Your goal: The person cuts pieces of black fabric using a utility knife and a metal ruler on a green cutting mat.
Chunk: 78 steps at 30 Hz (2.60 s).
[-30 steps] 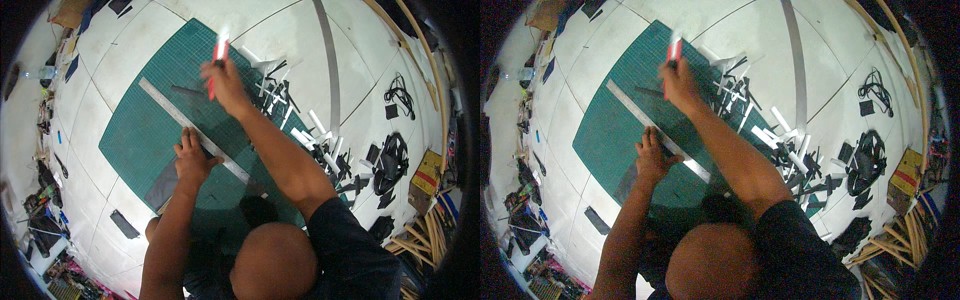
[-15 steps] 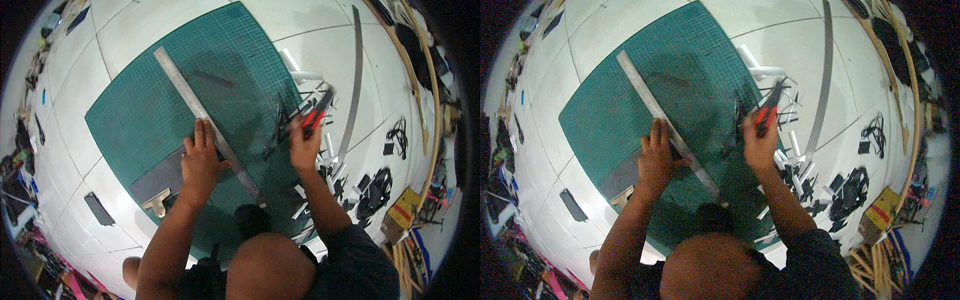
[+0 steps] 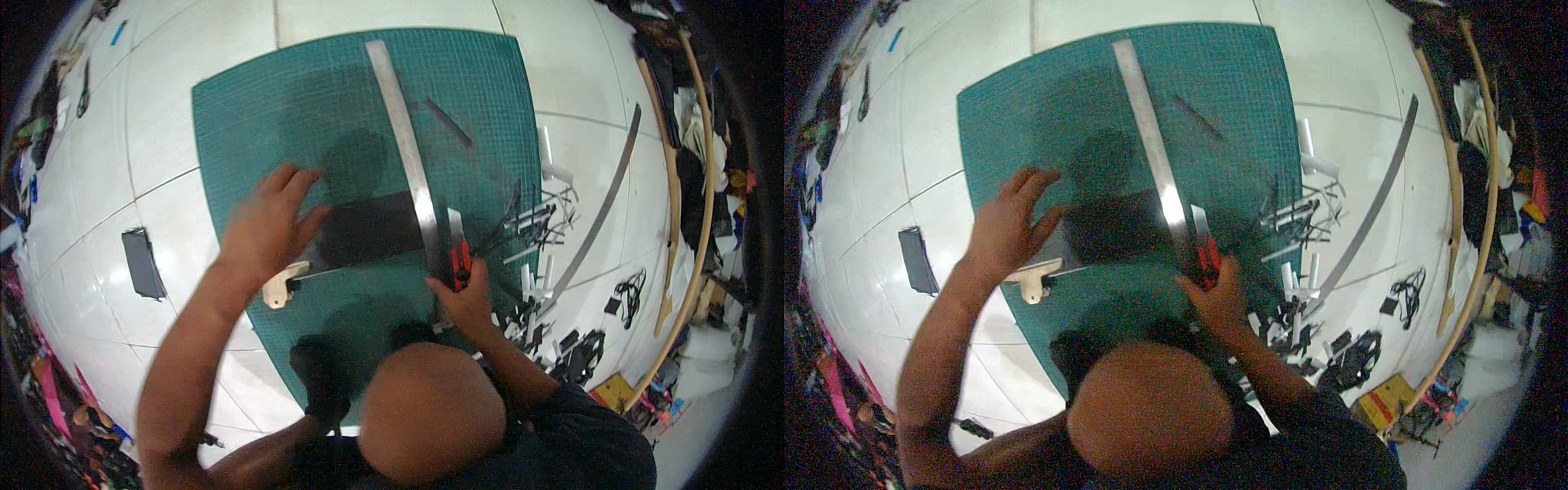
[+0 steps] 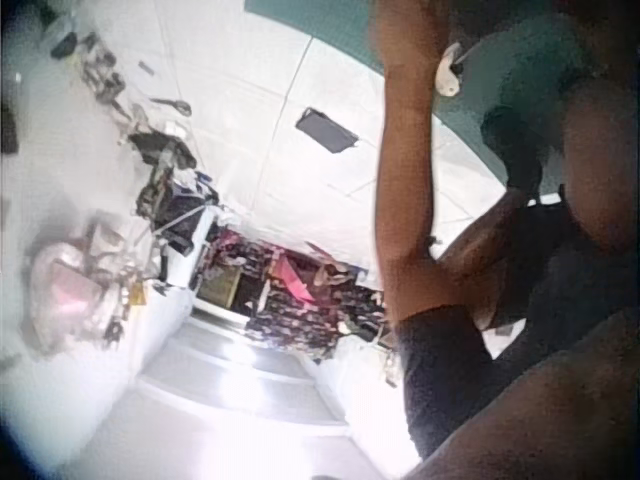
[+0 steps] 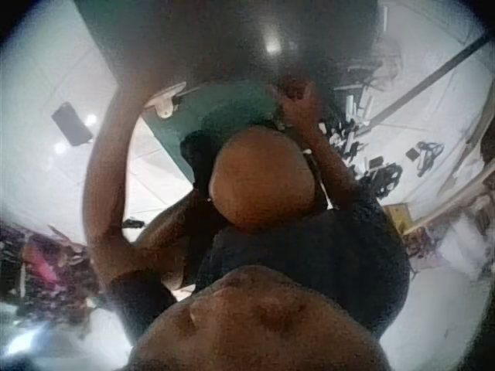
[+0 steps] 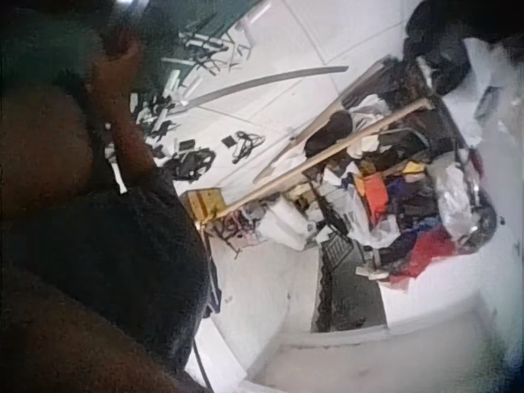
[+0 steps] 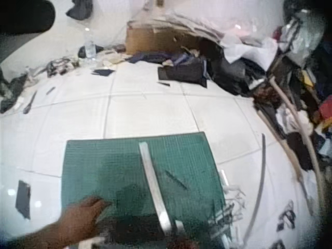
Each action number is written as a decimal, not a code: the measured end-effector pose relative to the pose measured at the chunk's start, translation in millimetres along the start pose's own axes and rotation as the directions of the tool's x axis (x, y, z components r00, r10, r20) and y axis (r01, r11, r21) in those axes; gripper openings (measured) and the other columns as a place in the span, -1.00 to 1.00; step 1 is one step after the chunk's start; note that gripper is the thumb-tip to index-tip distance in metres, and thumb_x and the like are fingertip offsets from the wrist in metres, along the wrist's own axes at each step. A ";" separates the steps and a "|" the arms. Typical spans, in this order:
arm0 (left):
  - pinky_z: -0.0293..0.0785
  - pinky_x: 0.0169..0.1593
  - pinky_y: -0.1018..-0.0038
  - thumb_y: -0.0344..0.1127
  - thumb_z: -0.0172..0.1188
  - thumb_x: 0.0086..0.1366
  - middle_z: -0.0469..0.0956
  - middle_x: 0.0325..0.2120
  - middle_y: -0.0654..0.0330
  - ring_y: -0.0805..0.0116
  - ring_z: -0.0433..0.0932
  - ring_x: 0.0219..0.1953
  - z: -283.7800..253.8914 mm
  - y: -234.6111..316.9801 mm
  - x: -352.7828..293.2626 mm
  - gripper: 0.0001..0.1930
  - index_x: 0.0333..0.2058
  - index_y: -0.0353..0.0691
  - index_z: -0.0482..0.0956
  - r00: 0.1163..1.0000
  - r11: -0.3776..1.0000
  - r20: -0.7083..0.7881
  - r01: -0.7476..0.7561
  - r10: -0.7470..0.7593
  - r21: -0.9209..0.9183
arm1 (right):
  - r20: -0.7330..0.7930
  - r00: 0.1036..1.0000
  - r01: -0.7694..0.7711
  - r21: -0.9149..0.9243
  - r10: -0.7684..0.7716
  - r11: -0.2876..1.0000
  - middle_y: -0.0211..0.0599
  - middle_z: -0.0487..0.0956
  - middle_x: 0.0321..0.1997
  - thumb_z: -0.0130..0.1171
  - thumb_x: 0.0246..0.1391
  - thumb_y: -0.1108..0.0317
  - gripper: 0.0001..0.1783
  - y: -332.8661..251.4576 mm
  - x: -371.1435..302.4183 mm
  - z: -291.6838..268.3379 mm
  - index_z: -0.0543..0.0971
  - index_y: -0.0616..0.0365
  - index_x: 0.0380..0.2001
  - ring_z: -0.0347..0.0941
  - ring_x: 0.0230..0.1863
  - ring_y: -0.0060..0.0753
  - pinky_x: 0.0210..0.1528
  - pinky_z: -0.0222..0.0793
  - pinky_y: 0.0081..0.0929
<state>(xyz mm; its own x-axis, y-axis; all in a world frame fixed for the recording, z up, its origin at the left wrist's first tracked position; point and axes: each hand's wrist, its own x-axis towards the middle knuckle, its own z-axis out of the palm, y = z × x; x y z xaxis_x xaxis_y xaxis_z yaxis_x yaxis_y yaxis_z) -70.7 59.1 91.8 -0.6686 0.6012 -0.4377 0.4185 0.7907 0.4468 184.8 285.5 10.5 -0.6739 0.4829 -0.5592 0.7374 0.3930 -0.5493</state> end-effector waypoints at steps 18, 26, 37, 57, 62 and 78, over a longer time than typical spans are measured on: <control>0.24 0.38 0.07 -0.08 0.34 0.25 0.28 0.32 -0.10 -0.18 0.27 0.33 105.6 -40.7 -27.3 -0.35 0.24 -0.22 0.37 0.893 0.905 -0.157 -0.403 0.421 0.134 | -0.085 0.940 0.272 -0.399 -0.331 0.876 -0.01 0.46 -0.33 0.20 0.27 0.03 -0.58 -17.1 -41.4 -179.9 0.41 0.21 -0.16 0.45 -0.35 -0.05 -0.27 0.36 -0.14; 0.15 0.41 0.00 0.01 0.37 0.19 0.25 0.33 -0.10 -0.18 0.20 0.37 141.1 -45.6 -27.8 -0.24 0.25 -0.29 0.37 0.914 0.919 -0.168 -0.332 0.369 0.214 | -0.090 0.934 0.295 -0.351 -0.346 0.888 0.11 0.59 -0.20 0.18 0.26 0.07 -0.52 -42.9 12.7 -146.1 0.33 0.18 0.03 0.59 -0.13 0.12 -0.10 0.45 -0.02; 0.06 0.44 -0.04 -0.05 0.38 0.19 0.21 0.35 -0.12 -0.19 0.13 0.42 150.4 -42.4 -26.3 -0.23 0.28 -0.27 0.33 0.925 0.926 -0.154 -0.313 0.348 0.211 | -0.568 0.725 0.166 -0.405 -0.390 0.899 -0.07 0.48 -0.13 0.40 0.06 0.05 -0.38 18.6 32.7 2.0 0.49 0.23 0.05 0.46 -0.12 -0.02 -0.09 0.33 -0.12; 0.11 0.41 -0.03 -0.18 0.42 0.17 0.23 0.31 -0.17 -0.26 0.15 0.37 140.6 -35.8 -31.5 -0.23 0.30 -0.24 0.29 0.912 0.929 -0.183 -0.347 0.367 0.129 | -0.196 0.892 0.375 -0.179 -0.406 0.910 -0.13 0.48 -0.11 0.35 0.00 0.20 -0.43 -20.0 -47.0 106.5 0.51 0.09 0.10 0.47 -0.06 -0.01 0.02 0.31 -0.09; 0.15 0.39 -0.04 -0.16 0.43 0.15 0.24 0.31 -0.14 -0.26 0.18 0.35 141.8 -34.5 -29.9 -0.25 0.31 -0.03 0.35 0.917 0.924 -0.161 -0.337 0.366 0.178 | -0.269 0.698 0.603 -0.281 -0.664 0.747 0.00 0.45 0.16 0.19 0.09 0.30 -0.49 -41.3 -6.1 82.5 0.50 0.19 0.13 0.37 0.23 0.07 0.25 0.27 -0.03; 0.00 0.42 -0.12 0.39 0.32 0.06 0.06 0.40 -0.28 -0.30 0.09 0.42 147.6 -13.2 -17.8 0.12 0.40 -0.26 0.14 0.938 0.952 -0.227 -0.212 0.262 0.223 | -0.028 0.729 0.599 -0.456 -0.683 0.658 0.04 0.41 0.31 0.10 0.14 0.37 -0.55 -55.1 28.1 82.8 0.49 0.29 0.11 0.31 0.34 0.11 0.37 0.19 -0.02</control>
<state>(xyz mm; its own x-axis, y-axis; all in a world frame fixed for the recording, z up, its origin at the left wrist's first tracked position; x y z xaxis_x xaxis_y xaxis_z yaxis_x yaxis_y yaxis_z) 26.3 55.0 -21.5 -0.6568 0.7450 -0.1167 0.6768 0.6507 0.3443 121.5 212.6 -26.3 -0.9943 0.1055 -0.0151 0.1023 0.9048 -0.4134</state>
